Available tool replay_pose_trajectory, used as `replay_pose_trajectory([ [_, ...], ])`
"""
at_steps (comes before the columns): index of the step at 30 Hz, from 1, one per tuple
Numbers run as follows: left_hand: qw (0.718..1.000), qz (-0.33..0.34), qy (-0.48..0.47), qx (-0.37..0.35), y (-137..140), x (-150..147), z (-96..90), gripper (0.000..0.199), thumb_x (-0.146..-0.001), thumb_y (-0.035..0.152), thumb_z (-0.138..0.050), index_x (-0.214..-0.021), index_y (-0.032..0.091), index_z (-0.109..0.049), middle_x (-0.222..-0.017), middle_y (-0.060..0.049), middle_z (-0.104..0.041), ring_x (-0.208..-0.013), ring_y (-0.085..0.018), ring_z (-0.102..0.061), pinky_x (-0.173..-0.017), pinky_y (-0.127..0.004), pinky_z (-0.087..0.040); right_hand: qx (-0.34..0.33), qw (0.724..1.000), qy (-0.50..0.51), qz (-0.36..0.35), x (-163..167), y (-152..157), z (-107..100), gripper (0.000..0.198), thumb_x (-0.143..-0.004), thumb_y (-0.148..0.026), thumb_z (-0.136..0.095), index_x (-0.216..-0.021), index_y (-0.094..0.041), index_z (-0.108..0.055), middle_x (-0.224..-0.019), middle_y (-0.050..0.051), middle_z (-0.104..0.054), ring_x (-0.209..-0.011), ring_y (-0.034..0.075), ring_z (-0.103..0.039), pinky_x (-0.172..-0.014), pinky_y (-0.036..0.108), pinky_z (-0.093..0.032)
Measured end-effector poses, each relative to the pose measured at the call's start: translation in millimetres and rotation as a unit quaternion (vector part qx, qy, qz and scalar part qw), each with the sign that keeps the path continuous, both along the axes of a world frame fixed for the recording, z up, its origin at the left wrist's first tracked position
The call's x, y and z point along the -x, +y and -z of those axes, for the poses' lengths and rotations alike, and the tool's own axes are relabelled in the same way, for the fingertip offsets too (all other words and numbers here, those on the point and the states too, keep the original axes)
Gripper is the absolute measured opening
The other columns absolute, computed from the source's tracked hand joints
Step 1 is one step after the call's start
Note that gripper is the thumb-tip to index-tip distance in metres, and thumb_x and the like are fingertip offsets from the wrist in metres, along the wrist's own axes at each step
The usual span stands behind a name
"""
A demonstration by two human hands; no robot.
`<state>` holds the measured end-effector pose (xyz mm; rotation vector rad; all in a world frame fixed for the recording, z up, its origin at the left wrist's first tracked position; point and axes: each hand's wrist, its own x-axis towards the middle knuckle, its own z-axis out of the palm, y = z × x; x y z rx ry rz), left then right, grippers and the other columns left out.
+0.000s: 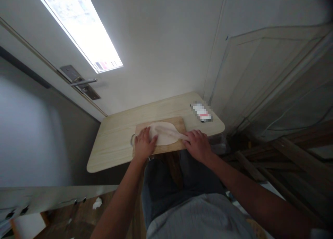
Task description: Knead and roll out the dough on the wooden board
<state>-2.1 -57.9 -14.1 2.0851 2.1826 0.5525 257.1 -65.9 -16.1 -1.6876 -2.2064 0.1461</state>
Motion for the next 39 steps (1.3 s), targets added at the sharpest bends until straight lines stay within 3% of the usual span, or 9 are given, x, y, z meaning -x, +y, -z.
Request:
replay_pose_trajectory([
  [2, 0.999, -0.030, -0.012, -0.007, -3, 10, 4.3, 0.054, -0.095, 0.046, -0.046, -0.142, 0.019, -0.045, -0.147, -0.015, -0.051, -0.139, -0.031, -0.043, -0.115, -0.059, -0.029, 0.004, 1.000, 0.021, 0.014, 0, -4, 6, 0.024, -0.093, -0.036, -0.056, -0.106, -0.018, -0.063, -0.108, 0.011, -0.068, -0.105, 0.027, -0.056, -0.087, 0.038, -0.039],
  [6, 0.998, -0.027, -0.020, -0.057, -10, 21, 13.2, 0.052, -0.093, 0.048, -0.048, -0.135, 0.018, -0.051, -0.137, -0.014, -0.059, -0.132, -0.032, -0.049, -0.113, -0.057, -0.032, 0.020, 0.996, 0.082, 0.021, -1, -17, 18, 0.026, -0.096, -0.037, -0.050, -0.107, -0.016, -0.060, -0.103, 0.012, -0.069, -0.099, 0.025, -0.062, -0.084, 0.035, -0.043],
  [12, 0.992, -0.048, -0.006, -0.117, -15, 19, 18.9, 0.044, -0.089, 0.044, -0.052, -0.122, 0.017, -0.059, -0.123, -0.013, -0.066, -0.121, -0.030, -0.056, -0.108, -0.048, -0.039, 0.041, 0.992, 0.120, 0.025, -2, -25, 19, 0.027, -0.097, -0.039, -0.047, -0.108, -0.017, -0.059, -0.104, 0.011, -0.069, -0.094, 0.024, -0.065, -0.080, 0.034, -0.045],
  [30, 0.991, -0.063, 0.038, -0.115, -71, -23, 21.8, 0.038, -0.093, 0.049, -0.052, -0.121, 0.023, -0.060, -0.126, -0.012, -0.063, -0.126, -0.032, -0.050, -0.116, -0.059, -0.022, 0.066, 0.985, 0.160, -0.005, 8, -28, 19, 0.025, -0.095, -0.040, -0.049, -0.105, -0.019, -0.058, -0.100, 0.009, -0.068, -0.092, 0.024, -0.064, -0.080, 0.033, -0.045],
  [39, 0.991, -0.045, 0.024, -0.126, -75, -17, 26.0, 0.039, -0.090, 0.052, -0.057, -0.117, 0.025, -0.063, -0.121, -0.010, -0.064, -0.122, -0.030, -0.054, -0.118, -0.056, -0.020, 0.101, 0.976, 0.188, -0.038, 15, -33, 14, 0.026, -0.096, -0.041, -0.048, -0.106, -0.019, -0.058, -0.101, 0.008, -0.069, -0.091, 0.022, -0.065, -0.079, 0.031, -0.046],
])
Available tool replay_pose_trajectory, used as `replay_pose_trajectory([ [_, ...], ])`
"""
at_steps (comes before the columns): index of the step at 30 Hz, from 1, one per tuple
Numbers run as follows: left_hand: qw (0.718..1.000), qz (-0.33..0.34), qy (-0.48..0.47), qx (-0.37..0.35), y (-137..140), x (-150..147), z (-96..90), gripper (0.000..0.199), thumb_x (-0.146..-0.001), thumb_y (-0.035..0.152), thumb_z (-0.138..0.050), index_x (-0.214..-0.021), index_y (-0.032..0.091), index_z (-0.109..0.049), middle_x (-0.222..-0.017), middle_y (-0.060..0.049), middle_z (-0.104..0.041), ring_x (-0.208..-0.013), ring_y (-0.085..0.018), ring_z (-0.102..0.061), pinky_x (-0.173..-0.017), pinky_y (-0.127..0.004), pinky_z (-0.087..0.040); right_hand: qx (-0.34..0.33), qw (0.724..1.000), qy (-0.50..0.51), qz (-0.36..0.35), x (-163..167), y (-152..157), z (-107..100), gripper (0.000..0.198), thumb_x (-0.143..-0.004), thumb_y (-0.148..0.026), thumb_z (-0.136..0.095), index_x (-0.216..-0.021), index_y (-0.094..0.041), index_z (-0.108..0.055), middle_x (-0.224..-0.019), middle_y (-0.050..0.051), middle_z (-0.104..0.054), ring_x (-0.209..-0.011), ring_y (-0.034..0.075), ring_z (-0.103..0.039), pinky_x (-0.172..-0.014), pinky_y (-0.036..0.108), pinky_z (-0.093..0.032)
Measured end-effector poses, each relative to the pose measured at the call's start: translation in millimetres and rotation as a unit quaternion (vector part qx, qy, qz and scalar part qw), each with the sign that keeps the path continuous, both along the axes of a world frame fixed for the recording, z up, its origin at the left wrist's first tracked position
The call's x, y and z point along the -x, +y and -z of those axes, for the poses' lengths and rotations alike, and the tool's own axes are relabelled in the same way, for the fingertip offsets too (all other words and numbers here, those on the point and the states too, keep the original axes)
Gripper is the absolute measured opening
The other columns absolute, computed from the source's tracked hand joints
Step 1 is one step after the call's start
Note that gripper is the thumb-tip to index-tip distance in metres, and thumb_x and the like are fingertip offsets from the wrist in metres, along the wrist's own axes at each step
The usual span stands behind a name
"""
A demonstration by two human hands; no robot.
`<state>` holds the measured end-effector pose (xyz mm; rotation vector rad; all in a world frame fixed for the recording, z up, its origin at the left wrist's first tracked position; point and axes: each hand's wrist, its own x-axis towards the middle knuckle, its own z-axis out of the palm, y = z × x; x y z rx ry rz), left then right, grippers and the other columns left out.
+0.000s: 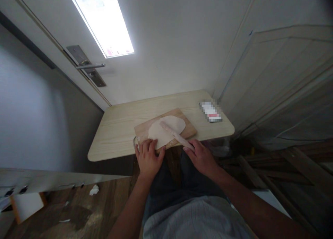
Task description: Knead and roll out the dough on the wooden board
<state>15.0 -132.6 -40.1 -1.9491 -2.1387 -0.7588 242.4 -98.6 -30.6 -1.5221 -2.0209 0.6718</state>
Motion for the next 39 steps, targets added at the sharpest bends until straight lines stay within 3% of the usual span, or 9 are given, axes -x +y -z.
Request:
replay_pose_trajectory([
  [4, 1.000, 0.003, -0.015, 0.006, 2, 2, -4.8, 0.036, -0.089, 0.051, -0.059, -0.113, 0.024, -0.064, -0.118, -0.010, -0.065, -0.120, -0.030, -0.054, -0.118, -0.057, -0.021, 0.023, 0.999, -0.010, -0.022, 1, -7, -4, 0.027, -0.096, -0.041, -0.048, -0.108, -0.019, -0.059, -0.102, 0.008, -0.070, -0.093, 0.023, -0.066, -0.080, 0.031, -0.045],
  [8, 0.999, 0.008, -0.046, -0.005, 16, 3, -19.1, 0.031, -0.093, 0.047, -0.053, -0.111, 0.023, -0.062, -0.120, -0.010, -0.064, -0.120, -0.028, -0.054, -0.114, -0.051, -0.030, 0.049, 0.999, 0.003, -0.018, -1, -17, -2, 0.027, -0.096, -0.042, -0.048, -0.108, -0.020, -0.059, -0.100, 0.007, -0.070, -0.089, 0.022, -0.066, -0.078, 0.031, -0.046],
  [10, 0.998, 0.018, -0.056, -0.020, 33, 4, -26.9, 0.032, -0.095, 0.045, -0.049, -0.116, 0.023, -0.060, -0.124, -0.010, -0.062, -0.121, -0.026, -0.053, -0.110, -0.044, -0.036, 0.063, 0.998, 0.012, -0.017, -1, -21, -1, 0.026, -0.096, -0.042, -0.049, -0.107, -0.021, -0.059, -0.098, 0.007, -0.070, -0.087, 0.021, -0.067, -0.077, 0.031, -0.046],
  [13, 0.998, 0.050, -0.043, -0.006, 65, 3, -32.8, 0.035, -0.098, 0.041, -0.044, -0.124, 0.021, -0.057, -0.131, -0.010, -0.059, -0.126, -0.025, -0.050, -0.112, -0.040, -0.035, 0.080, 0.997, 0.013, -0.014, 0, -27, 1, 0.025, -0.096, -0.041, -0.049, -0.107, -0.022, -0.058, -0.096, 0.006, -0.071, -0.085, 0.021, -0.068, -0.075, 0.030, -0.046],
  [19, 0.986, 0.128, 0.023, 0.101, 112, -8, -23.0, 0.042, -0.101, 0.039, -0.035, -0.139, 0.027, -0.048, -0.148, -0.007, -0.049, -0.139, -0.027, -0.038, -0.116, -0.053, -0.027, 0.101, 0.995, -0.012, -0.012, 0, -33, 1, 0.028, -0.097, -0.044, -0.047, -0.111, -0.022, -0.057, -0.094, 0.007, -0.073, -0.082, 0.023, -0.069, -0.070, 0.030, -0.044],
  [31, 0.976, 0.159, 0.049, 0.138, 132, -24, -24.3, 0.042, -0.102, 0.039, -0.031, -0.140, 0.032, -0.047, -0.152, -0.004, -0.045, -0.142, -0.028, -0.034, -0.116, -0.062, -0.023, 0.119, 0.991, -0.058, 0.013, 1, -35, 12, 0.026, -0.094, -0.047, -0.051, -0.105, -0.024, -0.057, -0.082, 0.005, -0.073, -0.071, 0.022, -0.069, -0.059, 0.028, -0.037],
  [39, 0.974, 0.177, 0.051, 0.133, 147, -43, -27.5, 0.042, -0.102, 0.041, -0.030, -0.141, 0.035, -0.045, -0.151, -0.002, -0.046, -0.141, -0.026, -0.036, -0.117, -0.060, -0.022, 0.189, 0.981, -0.035, 0.021, -5, -26, 9, 0.026, -0.092, -0.047, -0.052, -0.100, -0.022, -0.057, -0.078, 0.004, -0.069, -0.070, 0.021, -0.065, -0.059, 0.027, -0.034],
])
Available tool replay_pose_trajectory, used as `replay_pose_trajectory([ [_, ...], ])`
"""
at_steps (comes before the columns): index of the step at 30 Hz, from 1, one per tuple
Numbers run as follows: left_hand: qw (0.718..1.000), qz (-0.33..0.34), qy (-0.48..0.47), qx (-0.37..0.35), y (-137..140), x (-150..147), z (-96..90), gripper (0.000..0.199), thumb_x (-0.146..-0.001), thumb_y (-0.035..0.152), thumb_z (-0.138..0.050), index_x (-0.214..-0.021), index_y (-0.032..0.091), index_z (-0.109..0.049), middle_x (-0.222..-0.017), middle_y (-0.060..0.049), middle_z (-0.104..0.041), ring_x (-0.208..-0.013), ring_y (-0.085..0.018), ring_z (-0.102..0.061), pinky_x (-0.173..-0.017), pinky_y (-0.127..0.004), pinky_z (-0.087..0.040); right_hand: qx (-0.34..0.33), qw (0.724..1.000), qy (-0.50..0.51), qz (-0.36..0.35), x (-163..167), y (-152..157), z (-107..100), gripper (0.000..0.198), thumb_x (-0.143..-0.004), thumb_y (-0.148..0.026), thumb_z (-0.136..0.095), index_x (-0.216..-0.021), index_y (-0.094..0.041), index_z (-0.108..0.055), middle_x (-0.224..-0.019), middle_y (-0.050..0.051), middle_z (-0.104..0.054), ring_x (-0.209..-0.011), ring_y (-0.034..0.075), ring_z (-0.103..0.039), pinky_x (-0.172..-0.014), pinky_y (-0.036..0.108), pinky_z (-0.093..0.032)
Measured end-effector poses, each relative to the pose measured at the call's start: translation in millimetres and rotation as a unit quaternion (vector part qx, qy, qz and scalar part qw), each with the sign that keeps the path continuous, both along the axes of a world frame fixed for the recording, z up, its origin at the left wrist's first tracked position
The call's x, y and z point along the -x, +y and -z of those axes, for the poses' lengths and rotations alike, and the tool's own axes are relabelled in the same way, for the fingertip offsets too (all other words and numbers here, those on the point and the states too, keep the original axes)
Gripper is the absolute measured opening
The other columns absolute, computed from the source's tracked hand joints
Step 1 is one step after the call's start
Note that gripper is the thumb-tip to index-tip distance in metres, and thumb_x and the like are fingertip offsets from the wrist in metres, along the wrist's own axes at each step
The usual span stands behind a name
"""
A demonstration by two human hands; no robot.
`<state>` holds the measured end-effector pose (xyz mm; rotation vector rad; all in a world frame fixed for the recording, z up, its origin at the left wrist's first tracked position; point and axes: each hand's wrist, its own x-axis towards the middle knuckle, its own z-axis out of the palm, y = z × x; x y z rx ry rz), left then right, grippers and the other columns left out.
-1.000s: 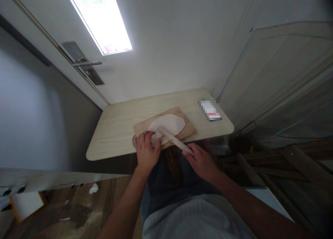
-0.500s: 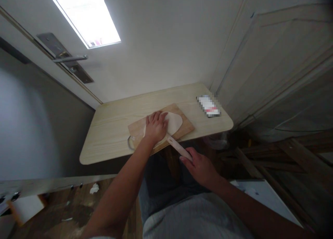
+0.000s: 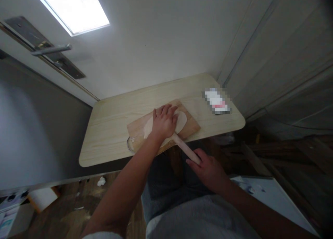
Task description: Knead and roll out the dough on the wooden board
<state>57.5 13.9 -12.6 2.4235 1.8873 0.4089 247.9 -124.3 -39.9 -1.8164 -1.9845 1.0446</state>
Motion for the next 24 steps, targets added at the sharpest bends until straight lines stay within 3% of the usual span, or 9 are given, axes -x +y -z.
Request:
replay_pose_trajectory([
  [15, 0.999, 0.048, -0.007, -0.022, 27, -33, -1.5, 0.040, -0.100, 0.040, -0.037, -0.137, 0.030, -0.050, -0.145, -0.006, -0.051, -0.136, -0.028, -0.040, -0.116, -0.059, -0.021, 0.042, 0.999, 0.013, 0.024, -12, 6, 0, 0.028, -0.090, -0.051, -0.054, -0.086, -0.023, -0.054, -0.068, 0.000, -0.059, -0.063, 0.016, -0.054, -0.058, 0.026, -0.026],
  [24, 0.986, -0.005, -0.140, -0.088, 27, -15, -3.6, 0.036, -0.102, 0.042, -0.035, -0.114, 0.023, -0.064, -0.123, -0.008, -0.065, -0.119, -0.023, -0.055, -0.109, -0.043, -0.036, 0.044, 0.992, 0.117, 0.024, 10, 0, -9, 0.029, -0.091, -0.045, -0.053, -0.076, -0.022, -0.043, -0.062, -0.004, -0.048, -0.058, 0.011, -0.044, -0.055, 0.025, -0.026],
])
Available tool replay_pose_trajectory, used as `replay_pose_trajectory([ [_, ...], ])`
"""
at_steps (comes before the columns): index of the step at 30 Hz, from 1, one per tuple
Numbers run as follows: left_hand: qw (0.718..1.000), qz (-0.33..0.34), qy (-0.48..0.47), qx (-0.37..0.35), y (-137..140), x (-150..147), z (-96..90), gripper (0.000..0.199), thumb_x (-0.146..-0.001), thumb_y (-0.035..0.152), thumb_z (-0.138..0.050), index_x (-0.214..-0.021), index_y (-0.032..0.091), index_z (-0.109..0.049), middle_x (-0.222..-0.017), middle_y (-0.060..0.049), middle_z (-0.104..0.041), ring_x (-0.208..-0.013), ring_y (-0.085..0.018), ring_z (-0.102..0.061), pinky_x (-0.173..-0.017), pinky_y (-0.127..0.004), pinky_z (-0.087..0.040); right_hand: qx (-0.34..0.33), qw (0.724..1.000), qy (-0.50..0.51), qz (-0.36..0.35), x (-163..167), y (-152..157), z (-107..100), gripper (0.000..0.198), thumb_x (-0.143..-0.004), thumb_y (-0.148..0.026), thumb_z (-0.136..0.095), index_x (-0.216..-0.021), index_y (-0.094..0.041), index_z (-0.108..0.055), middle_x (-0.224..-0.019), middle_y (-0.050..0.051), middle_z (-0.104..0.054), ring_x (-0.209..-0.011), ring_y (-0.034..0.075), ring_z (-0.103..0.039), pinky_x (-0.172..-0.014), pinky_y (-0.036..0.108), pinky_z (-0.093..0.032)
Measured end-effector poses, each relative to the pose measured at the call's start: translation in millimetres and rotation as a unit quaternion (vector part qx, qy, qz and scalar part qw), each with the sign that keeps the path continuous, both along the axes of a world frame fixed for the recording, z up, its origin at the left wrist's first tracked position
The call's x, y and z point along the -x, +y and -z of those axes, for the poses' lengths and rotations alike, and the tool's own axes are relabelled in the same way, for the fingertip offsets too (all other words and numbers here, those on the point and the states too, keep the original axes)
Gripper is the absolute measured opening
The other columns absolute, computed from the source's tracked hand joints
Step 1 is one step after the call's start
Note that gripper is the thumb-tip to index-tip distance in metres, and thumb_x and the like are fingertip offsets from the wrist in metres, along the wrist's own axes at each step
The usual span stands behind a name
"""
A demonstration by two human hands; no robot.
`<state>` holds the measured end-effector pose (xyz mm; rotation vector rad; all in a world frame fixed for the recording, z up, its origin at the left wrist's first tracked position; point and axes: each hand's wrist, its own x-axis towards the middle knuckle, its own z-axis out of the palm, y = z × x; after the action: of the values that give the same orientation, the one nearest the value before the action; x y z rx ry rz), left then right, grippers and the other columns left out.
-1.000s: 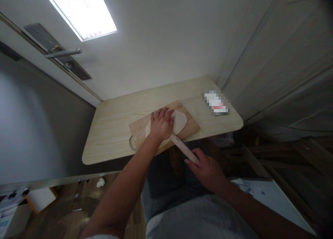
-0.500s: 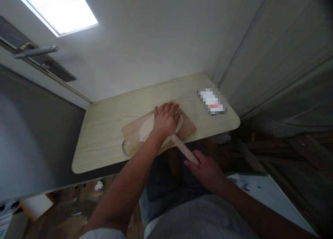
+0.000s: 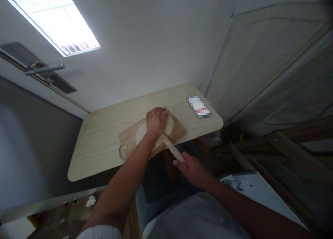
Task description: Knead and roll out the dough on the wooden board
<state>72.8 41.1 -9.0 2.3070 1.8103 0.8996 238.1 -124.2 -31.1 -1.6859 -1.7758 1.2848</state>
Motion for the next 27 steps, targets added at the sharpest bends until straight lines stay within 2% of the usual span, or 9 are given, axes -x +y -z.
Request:
replay_pose_trajectory([
  [4, 1.000, -0.005, -0.027, -0.011, -5, 26, -0.9, 0.036, -0.102, 0.042, -0.037, -0.113, 0.022, -0.064, -0.119, -0.008, -0.066, -0.117, -0.023, -0.056, -0.105, -0.040, -0.040, 0.020, 0.998, 0.062, 0.013, 22, -4, 2, 0.029, -0.090, -0.045, -0.055, -0.076, -0.021, -0.046, -0.066, -0.003, -0.051, -0.061, 0.011, -0.047, -0.057, 0.025, -0.031],
  [9, 0.999, 0.010, 0.035, 0.036, -9, 41, 8.1, 0.036, -0.100, 0.042, -0.040, -0.125, 0.025, -0.060, -0.134, -0.007, -0.060, -0.127, -0.025, -0.049, -0.111, -0.046, -0.033, 0.048, 0.994, 0.101, 0.015, 33, -7, 8, 0.028, -0.090, -0.044, -0.056, -0.077, -0.021, -0.048, -0.065, -0.004, -0.051, -0.060, 0.011, -0.047, -0.056, 0.024, -0.032],
  [15, 0.994, 0.043, 0.081, 0.065, -3, 25, 8.0, 0.040, -0.101, 0.043, -0.035, -0.132, 0.028, -0.055, -0.141, -0.006, -0.055, -0.133, -0.025, -0.043, -0.115, -0.050, -0.027, 0.041, 0.998, 0.042, -0.002, 24, -5, 1, 0.027, -0.086, -0.045, -0.062, -0.086, -0.020, -0.053, -0.069, -0.002, -0.056, -0.062, 0.011, -0.048, -0.057, 0.025, -0.031],
  [18, 0.992, 0.041, 0.095, 0.068, -1, 15, 4.5, 0.041, -0.101, 0.044, -0.033, -0.133, 0.029, -0.055, -0.141, -0.006, -0.055, -0.133, -0.025, -0.043, -0.116, -0.051, -0.025, 0.044, 0.999, 0.023, -0.008, 20, -3, -1, 0.029, -0.085, -0.047, -0.062, -0.084, -0.021, -0.051, -0.067, -0.003, -0.055, -0.061, 0.011, -0.047, -0.056, 0.025, -0.029],
  [27, 0.991, 0.041, 0.114, 0.064, 4, 0, 5.7, 0.039, -0.100, 0.044, -0.037, -0.132, 0.031, -0.055, -0.142, -0.006, -0.054, -0.134, -0.028, -0.043, -0.117, -0.057, -0.022, 0.083, 0.995, 0.059, -0.015, 9, 0, 4, 0.030, -0.085, -0.047, -0.063, -0.076, -0.021, -0.049, -0.060, -0.006, -0.049, -0.055, 0.010, -0.047, -0.051, 0.024, -0.028],
])
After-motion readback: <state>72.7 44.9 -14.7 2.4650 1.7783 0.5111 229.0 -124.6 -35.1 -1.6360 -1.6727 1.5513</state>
